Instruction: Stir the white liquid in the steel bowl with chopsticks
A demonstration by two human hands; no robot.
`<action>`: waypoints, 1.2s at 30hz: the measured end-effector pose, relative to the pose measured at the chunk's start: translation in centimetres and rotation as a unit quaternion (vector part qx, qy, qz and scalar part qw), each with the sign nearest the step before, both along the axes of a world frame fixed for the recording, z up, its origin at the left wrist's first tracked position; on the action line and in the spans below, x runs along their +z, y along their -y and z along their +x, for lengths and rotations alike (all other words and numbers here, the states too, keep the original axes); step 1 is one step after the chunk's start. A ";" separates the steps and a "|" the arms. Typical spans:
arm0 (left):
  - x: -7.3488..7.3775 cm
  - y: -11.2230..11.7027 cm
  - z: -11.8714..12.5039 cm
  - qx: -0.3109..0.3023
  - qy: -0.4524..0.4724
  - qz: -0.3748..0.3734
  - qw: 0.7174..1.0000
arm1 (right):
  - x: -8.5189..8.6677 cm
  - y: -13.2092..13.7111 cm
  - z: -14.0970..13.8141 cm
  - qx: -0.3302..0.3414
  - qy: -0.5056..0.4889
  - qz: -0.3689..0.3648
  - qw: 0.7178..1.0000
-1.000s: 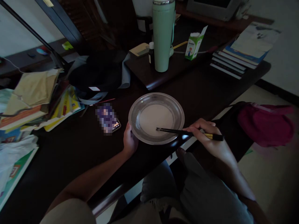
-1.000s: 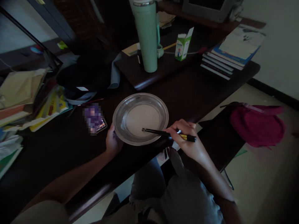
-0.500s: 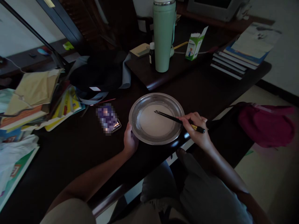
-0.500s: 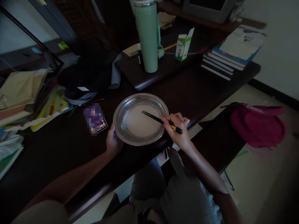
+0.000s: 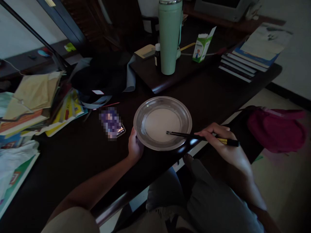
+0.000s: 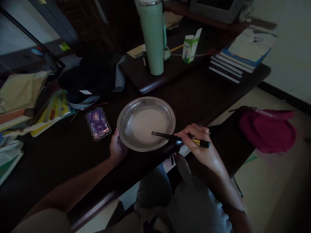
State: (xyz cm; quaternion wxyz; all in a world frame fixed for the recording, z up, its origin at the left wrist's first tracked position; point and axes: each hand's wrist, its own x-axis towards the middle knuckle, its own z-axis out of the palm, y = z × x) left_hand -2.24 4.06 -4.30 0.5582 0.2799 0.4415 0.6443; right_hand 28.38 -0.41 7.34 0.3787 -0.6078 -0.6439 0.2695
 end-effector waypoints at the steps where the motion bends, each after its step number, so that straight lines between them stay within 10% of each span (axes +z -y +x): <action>1: 0.1 0.0 0.0 0.002 0.001 0.000 1.000 | 0.0 -0.1 -0.2 0.010 -0.002 -0.005 1.000; 19: 0.8 0.4 0.3 0.003 -0.008 -0.005 1.000 | -3.6 -2.8 -3.6 -0.021 0.056 0.070 0.996; 36: -0.7 -0.2 0.2 -0.009 -0.011 0.017 1.000 | -0.6 -0.3 0.5 -0.013 0.002 0.005 1.000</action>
